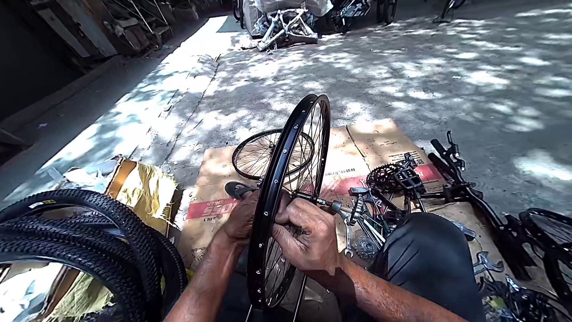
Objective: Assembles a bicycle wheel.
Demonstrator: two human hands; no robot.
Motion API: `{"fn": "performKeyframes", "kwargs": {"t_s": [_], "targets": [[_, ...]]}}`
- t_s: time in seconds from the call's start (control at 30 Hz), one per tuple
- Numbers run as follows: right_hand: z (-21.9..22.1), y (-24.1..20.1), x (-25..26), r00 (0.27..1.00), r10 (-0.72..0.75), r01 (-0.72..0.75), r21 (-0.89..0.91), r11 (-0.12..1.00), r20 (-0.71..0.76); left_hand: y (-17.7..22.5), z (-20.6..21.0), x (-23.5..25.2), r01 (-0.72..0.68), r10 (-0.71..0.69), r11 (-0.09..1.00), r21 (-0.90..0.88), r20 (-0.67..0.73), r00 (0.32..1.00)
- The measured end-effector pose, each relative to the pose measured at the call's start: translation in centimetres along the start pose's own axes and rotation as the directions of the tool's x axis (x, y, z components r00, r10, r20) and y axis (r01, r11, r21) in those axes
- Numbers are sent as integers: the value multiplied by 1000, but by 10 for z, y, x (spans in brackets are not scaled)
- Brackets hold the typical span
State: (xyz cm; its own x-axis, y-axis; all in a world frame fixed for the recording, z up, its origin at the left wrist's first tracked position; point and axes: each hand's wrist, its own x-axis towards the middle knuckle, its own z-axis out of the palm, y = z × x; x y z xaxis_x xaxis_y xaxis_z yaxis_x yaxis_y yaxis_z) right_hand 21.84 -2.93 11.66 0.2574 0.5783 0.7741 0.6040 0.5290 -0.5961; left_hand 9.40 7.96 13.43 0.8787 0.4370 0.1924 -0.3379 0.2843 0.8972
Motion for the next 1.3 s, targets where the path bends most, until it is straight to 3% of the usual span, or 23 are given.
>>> {"fn": "performKeyframes", "kwargs": {"t_s": [0.07,0.2,0.3,0.4,0.43,0.47,0.53,0.57,0.6,0.63,0.67,0.77,0.87,0.93,0.97,1.0,1.03,1.07,1.1,1.13,1.17,1.23,1.3], "targets": [[-3,-2,5,997,23,-23,0,1000,72,6,-2,1,31,-32,999,19,33,999],[-20,-2,12,976,88,-76,-70,995,201,-9,20,-7,-27,73,992,120,-400,914],[-29,6,-4,961,175,-158,-93,983,216,-19,6,-4,-112,197,964,241,-367,909],[-29,30,-53,904,405,-422,136,896,140,0,13,12,-153,219,958,242,-274,936],[-28,37,-72,821,557,-569,247,784,124,11,19,21,-143,192,967,210,-240,952],[-26,42,-88,677,727,-713,351,607,119,22,25,32,-130,167,975,179,-205,964],[-21,56,-104,220,973,-849,504,158,66,39,36,57,-120,144,983,142,-175,974],[-19,70,-106,-20,999,-846,533,-37,39,43,38,68,-119,141,984,131,-173,975],[-17,86,-107,-185,982,-825,537,-178,41,46,39,76,-118,140,984,131,-177,974],[-14,101,-108,-274,961,-803,539,-255,45,45,39,81,-118,142,983,142,-179,974],[-10,114,-110,-304,952,-806,525,-273,29,43,37,82,-122,149,980,159,-172,974],[0,154,-120,-279,960,-836,495,-237,-11,29,31,64,-200,227,953,229,-99,969],[7,199,-138,-249,967,-841,506,-189,-52,-12,12,11,-278,273,956,97,60,960],[9,229,-156,-163,985,-878,464,-121,-51,-52,0,-52,-206,205,977,-62,-20,979],[8,240,-167,-86,996,-914,398,-71,-20,-67,1,-87,-110,90,988,-108,-178,980],[5,245,-175,7,999,-947,321,-8,47,-77,2,-116,32,-57,997,-75,-356,933],[0,238,-175,76,987,-969,244,40,140,-84,3,-136,234,-142,967,98,-553,821],[-5,223,-166,87,973,-983,179,48,213,-91,4,-150,489,-138,818,303,-722,679],[-9,203,-150,40,968,-992,127,8,249,-99,3,-164,692,-112,601,399,-816,568],[-9,188,-134,-19,969,-995,90,-42,246,-112,2,-177,770,-38,469,433,-861,508],[-11,183,-128,-31,963,-996,73,-53,266,-122,2,-188,786,34,439,435,-883,469],[-27,205,-157,174,889,-976,-42,212,423,-131,6,-201,743,98,533,404,-902,420],[-27,200,-151,172,903,-969,-99,228,393,-138,13,-205,675,137,618,404,-900,413]]}}
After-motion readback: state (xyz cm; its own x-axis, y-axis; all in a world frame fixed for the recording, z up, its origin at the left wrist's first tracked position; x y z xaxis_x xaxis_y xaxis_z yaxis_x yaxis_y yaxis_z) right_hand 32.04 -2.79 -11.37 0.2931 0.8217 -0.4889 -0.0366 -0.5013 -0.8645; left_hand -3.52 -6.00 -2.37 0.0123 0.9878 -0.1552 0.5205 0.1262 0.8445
